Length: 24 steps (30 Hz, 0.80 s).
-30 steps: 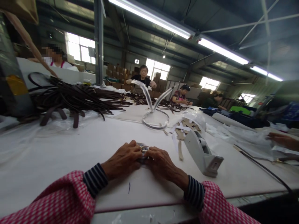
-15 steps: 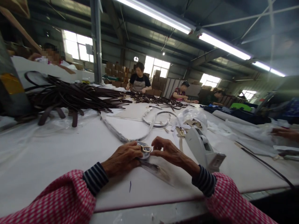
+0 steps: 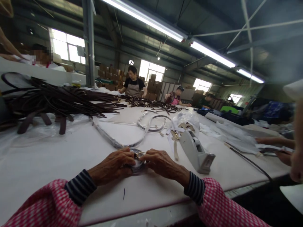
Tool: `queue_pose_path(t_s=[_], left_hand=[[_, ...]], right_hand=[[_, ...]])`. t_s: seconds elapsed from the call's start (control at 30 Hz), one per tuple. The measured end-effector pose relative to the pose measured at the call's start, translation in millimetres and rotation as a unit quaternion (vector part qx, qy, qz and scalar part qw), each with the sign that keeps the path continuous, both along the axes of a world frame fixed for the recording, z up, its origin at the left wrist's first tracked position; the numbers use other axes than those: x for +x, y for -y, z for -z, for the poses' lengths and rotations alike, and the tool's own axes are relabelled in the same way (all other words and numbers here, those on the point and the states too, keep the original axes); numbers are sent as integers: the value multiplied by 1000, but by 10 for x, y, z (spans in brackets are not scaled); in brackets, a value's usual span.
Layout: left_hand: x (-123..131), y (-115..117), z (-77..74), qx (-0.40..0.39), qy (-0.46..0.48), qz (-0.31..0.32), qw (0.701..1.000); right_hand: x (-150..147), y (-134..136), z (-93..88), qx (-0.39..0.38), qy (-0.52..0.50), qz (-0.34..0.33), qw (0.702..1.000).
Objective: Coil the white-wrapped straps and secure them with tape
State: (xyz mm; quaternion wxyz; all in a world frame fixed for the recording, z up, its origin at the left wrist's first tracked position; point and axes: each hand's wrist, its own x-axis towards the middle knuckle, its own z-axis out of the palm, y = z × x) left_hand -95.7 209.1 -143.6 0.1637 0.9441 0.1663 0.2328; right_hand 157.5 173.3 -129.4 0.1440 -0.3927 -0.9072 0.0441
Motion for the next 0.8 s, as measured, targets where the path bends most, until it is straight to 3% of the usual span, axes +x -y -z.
queue_pose_path(t_s=[0.1,0.3,0.5,0.6,0.7,0.8], left_hand=[[30,16,86,15,-3,-46,999],[287,140,100,73,-129,-184,972],[343,234,182,143,-121,-205,961],[285,224,230,77,-33,-181,980],[294,212,115,-77,63,-205,974],[429,200,-145,-315,135,-197,919]], right_hand=[[7,-4,92,23,-6,10,1000],[-34,-18,258,47,-18,45,998],[-39,12,325,24,-90,49,994],[169,68,203,-79,-172,44,981],[594,95,73,-80,-199,204,955],[1037,39,61,-28,-159,338,927]])
